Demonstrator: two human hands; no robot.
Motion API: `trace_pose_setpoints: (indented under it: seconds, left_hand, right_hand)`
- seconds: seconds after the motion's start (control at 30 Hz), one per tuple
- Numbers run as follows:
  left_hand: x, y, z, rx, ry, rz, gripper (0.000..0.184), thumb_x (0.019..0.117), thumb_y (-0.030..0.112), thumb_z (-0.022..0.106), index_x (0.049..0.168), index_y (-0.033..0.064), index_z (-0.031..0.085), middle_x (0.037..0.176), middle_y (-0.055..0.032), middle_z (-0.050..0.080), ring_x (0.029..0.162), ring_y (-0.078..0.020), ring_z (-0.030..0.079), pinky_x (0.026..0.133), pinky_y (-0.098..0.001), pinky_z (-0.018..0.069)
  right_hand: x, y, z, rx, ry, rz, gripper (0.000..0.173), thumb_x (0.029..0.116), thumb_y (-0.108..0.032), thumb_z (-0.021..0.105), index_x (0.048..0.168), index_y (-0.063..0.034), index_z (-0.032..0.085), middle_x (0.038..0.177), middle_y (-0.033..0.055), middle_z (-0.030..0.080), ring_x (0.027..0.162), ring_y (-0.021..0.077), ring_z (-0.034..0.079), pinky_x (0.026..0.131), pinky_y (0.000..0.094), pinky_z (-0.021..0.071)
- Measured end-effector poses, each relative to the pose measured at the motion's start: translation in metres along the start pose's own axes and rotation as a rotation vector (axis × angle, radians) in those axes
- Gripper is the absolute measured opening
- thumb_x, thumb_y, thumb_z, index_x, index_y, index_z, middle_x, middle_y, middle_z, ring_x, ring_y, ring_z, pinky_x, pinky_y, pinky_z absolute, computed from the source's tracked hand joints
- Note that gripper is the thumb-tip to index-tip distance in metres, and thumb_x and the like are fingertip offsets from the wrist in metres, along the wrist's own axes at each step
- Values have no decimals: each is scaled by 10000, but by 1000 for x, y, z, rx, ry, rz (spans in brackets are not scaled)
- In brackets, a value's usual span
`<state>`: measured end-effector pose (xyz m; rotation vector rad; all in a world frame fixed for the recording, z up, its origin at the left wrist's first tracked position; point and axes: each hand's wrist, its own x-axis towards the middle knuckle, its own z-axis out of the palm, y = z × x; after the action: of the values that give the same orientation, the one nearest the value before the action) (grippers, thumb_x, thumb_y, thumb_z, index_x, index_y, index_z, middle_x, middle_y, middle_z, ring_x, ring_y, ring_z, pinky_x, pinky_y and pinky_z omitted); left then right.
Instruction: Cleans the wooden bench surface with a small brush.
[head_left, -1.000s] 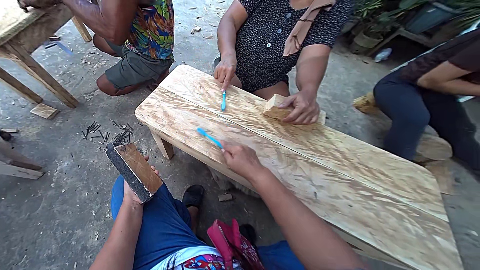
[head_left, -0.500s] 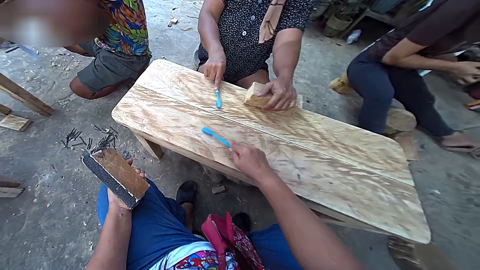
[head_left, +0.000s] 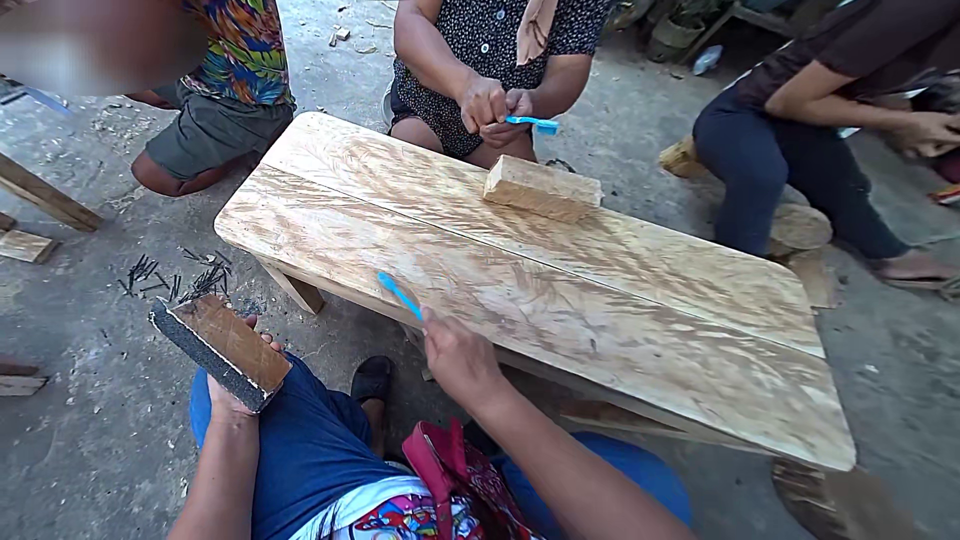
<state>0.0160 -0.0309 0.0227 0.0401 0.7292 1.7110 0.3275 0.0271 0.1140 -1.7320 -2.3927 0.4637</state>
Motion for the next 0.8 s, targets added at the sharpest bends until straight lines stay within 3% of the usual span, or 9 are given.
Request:
trace_pose_setpoints:
  seconds: [0.1,0.23,0.33,0.43,0.53,0.67,0.73,0.8]
  left_hand:
    - [1,-3,3,9,-7,-6,750,1053,605,82,1221,119,629,811,-105,736,753,-248,751,679,-411,642]
    - [4,-5,3,21,-31,-49,731,1055,614,121,1255,120,621,842,-114,742,784,-261,755,698,-424,642]
    - [6,-4,6,27,-53,-54,783,1047,622,70,1252,112,627,837,-108,745,775,-249,755,698,-416,643]
    - [7,-3,4,34,-95,-48,775,1056,609,92,1216,96,649,841,-102,745,769,-241,754,702,-424,646]
    - [7,-5,7,48,-102,-55,756,1064,595,96,1206,93,643,827,-80,737,766,-221,750,697,-407,645]
    - [8,-7,9,88,-137,-53,787,1052,620,78,1207,92,641,833,-71,739,776,-210,750,708,-394,645]
    - [11,-8,8,100,-172,-53,793,1053,618,86,1192,84,654,848,-79,747,794,-208,752,729,-390,643]
    - [15,-10,9,89,-198,-65,773,1062,600,103,1181,79,661,855,-81,749,806,-205,753,734,-381,643]
  right_hand:
    - [-16,-8,9,17,59,-7,396,1053,-151,481,1411,-86,638,997,204,731,826,359,737,694,478,589]
    - [-69,41,8,40,200,145,385,1032,-116,532,1391,-30,642,908,224,714,726,380,719,618,507,584]
    - [-100,54,5,112,226,239,396,1028,-92,537,1403,12,617,885,233,717,738,384,716,666,516,590]
    - [-80,23,4,249,43,233,437,1061,-129,488,1466,29,538,1012,253,731,897,404,731,826,529,587]
    - [-29,-20,3,300,-250,181,482,1111,-187,384,1566,-29,407,1204,260,687,1103,405,690,967,518,540]
    - [-12,-38,-4,255,-385,171,502,1126,-198,341,1619,-107,315,1274,251,645,1143,390,670,975,497,533]
    - [-43,-12,-6,249,-304,237,493,1114,-186,374,1601,-108,370,1233,254,671,1098,406,687,944,519,545]
    - [-92,30,-1,223,-71,317,448,1088,-185,440,1512,-60,514,1103,249,724,958,418,729,842,556,583]
